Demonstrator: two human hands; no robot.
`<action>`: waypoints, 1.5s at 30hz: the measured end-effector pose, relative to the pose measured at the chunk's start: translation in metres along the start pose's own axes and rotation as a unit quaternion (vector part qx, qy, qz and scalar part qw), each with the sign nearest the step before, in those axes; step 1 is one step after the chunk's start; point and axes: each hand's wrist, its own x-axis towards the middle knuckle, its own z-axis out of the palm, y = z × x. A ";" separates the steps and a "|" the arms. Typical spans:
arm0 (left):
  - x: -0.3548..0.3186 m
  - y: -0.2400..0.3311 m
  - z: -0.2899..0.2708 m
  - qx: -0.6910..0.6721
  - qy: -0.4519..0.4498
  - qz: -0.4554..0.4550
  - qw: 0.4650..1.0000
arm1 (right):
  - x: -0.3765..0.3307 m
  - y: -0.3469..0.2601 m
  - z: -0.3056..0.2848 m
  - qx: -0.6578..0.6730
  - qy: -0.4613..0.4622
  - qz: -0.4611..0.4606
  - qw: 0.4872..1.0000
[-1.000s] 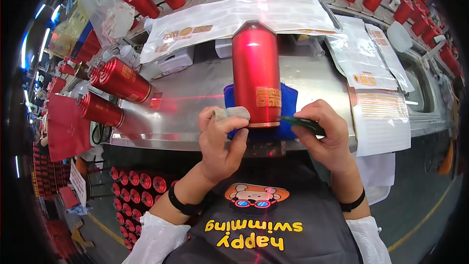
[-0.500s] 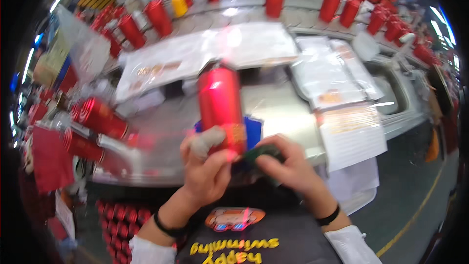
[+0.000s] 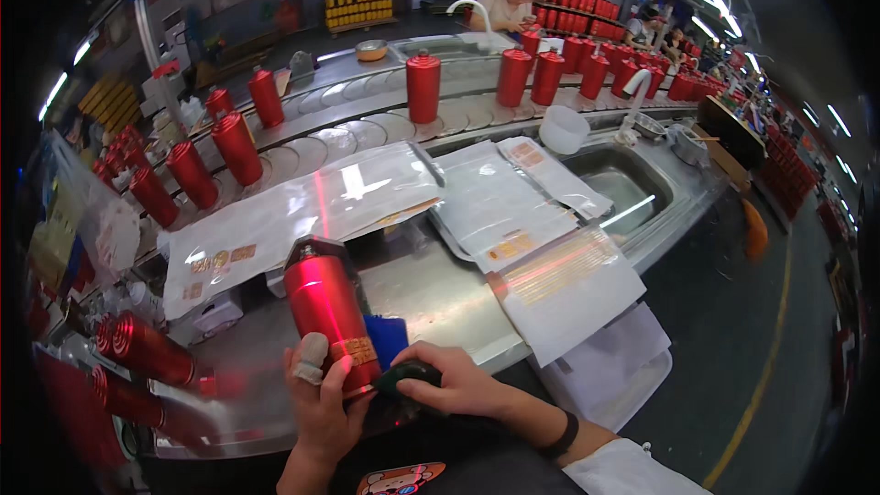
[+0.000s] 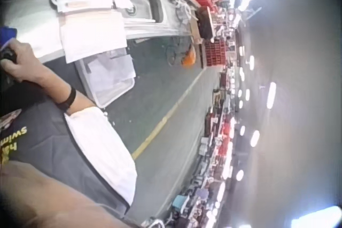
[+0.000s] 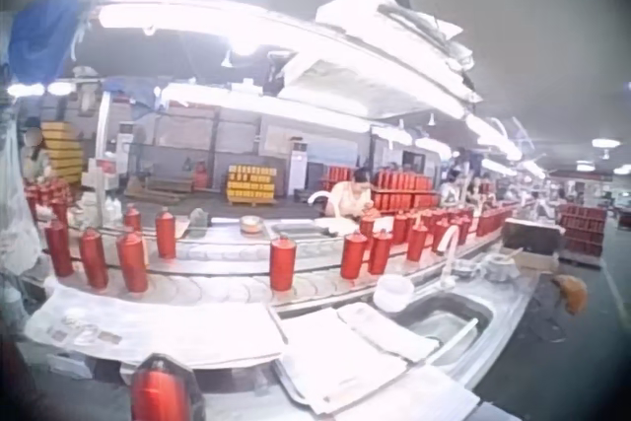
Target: Applying decorative labels and stickers to red metal containers on an assembly line.
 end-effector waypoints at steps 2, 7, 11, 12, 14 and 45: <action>-0.003 -0.001 0.001 -0.006 0.008 -0.001 1.000 | 0.002 0.005 0.003 -0.005 -0.006 -0.012 1.000; -0.004 0.002 0.001 -0.019 0.034 -0.019 0.999 | 0.001 0.004 0.004 -0.009 -0.005 -0.019 1.000; -0.008 0.000 0.004 -0.028 0.037 -0.028 0.999 | 0.001 0.003 0.005 -0.001 0.000 -0.019 1.000; -0.008 0.000 0.004 -0.030 0.036 -0.026 0.999 | 0.001 0.003 0.005 0.001 -0.002 -0.023 1.000; -0.009 0.000 0.004 -0.039 0.047 -0.038 0.997 | 0.002 0.004 0.005 0.005 -0.001 -0.023 1.000; -0.002 0.013 -0.008 -0.052 0.024 -0.059 0.997 | 0.003 0.013 0.008 0.017 0.002 -0.041 0.999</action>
